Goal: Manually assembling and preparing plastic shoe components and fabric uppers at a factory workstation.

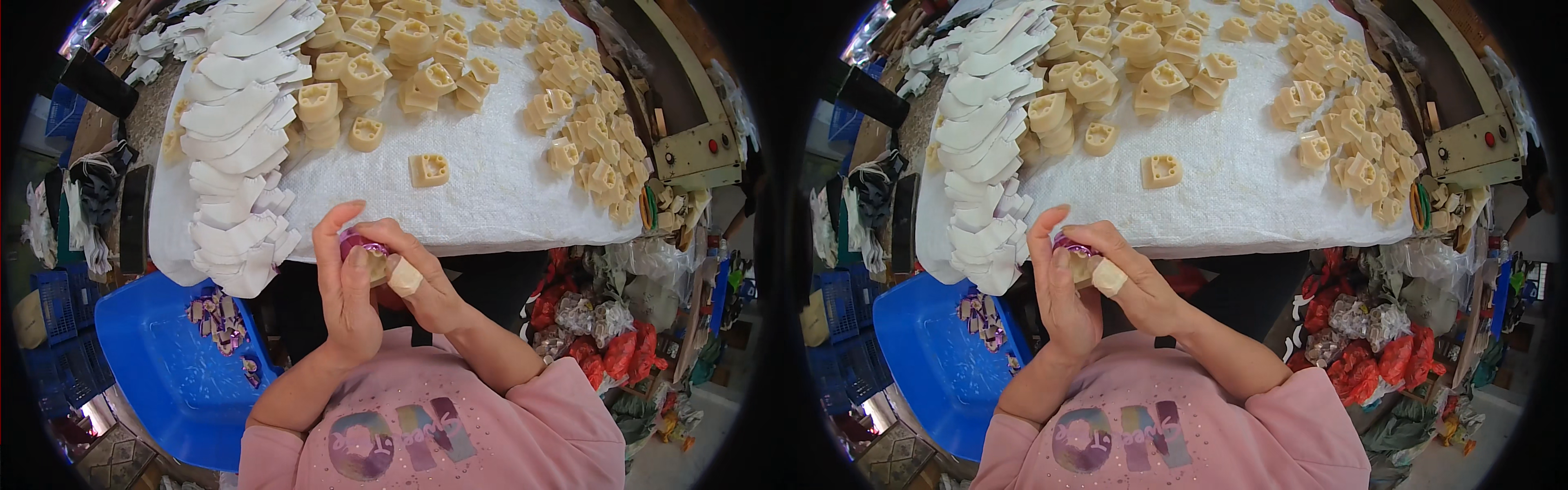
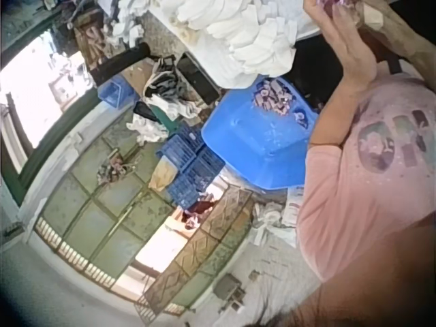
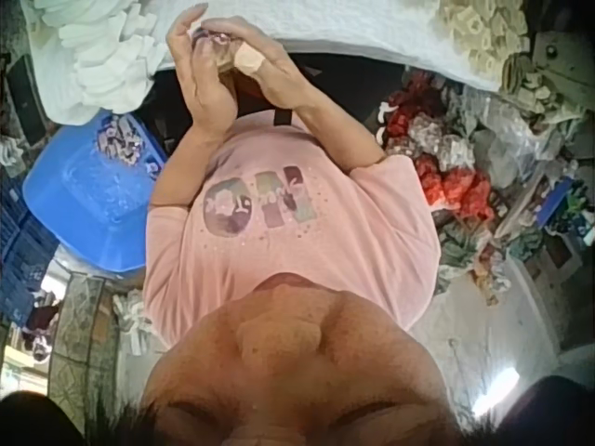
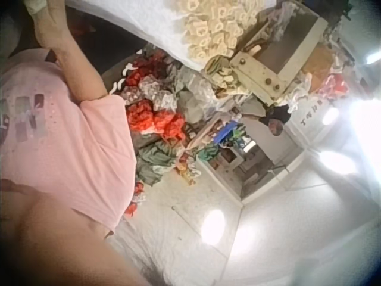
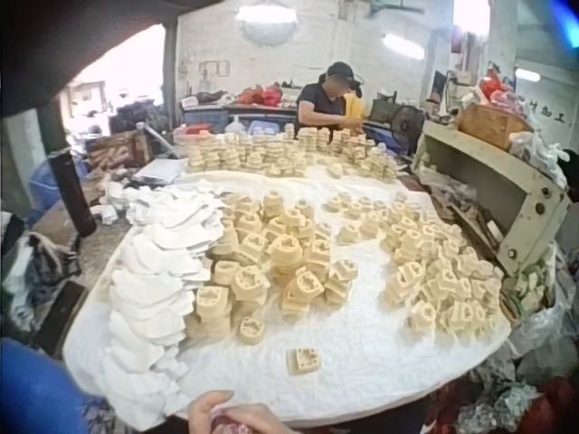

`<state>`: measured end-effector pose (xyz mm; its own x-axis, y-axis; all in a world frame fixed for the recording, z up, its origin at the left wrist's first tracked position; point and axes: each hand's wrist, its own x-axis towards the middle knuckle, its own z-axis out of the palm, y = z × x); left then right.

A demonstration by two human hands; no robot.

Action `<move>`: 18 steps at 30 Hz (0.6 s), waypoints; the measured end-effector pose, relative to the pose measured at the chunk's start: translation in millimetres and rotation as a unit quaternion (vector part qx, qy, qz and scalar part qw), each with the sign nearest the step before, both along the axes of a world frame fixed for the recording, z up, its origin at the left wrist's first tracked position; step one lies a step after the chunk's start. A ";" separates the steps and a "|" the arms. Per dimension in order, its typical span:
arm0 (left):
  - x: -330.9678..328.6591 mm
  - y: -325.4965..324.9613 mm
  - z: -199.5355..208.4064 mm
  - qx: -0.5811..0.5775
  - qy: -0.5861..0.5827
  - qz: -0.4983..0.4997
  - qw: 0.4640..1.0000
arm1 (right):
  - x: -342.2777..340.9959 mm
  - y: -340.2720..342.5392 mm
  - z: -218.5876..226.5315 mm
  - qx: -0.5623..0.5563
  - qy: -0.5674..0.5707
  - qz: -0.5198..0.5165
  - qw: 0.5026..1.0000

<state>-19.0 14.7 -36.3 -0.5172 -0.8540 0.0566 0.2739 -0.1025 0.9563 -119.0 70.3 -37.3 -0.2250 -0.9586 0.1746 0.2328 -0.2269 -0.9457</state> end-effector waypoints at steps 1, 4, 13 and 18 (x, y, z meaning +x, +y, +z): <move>1.2 0.4 -2.7 -0.022 -0.018 0.003 1.000 | -1.0 -0.8 0.4 -0.017 0.054 0.005 0.998; 1.2 3.2 -1.1 -0.092 -0.050 0.005 0.995 | 1.4 -1.7 -0.6 -0.075 0.170 -0.066 0.980; 0.7 -6.3 7.5 0.095 0.066 -0.058 0.992 | -12.0 -7.3 9.2 0.041 0.097 -0.065 0.992; 13.8 -32.3 3.4 -0.524 -0.170 -0.074 0.832 | -22.9 -11.8 32.4 0.128 0.366 -0.042 0.921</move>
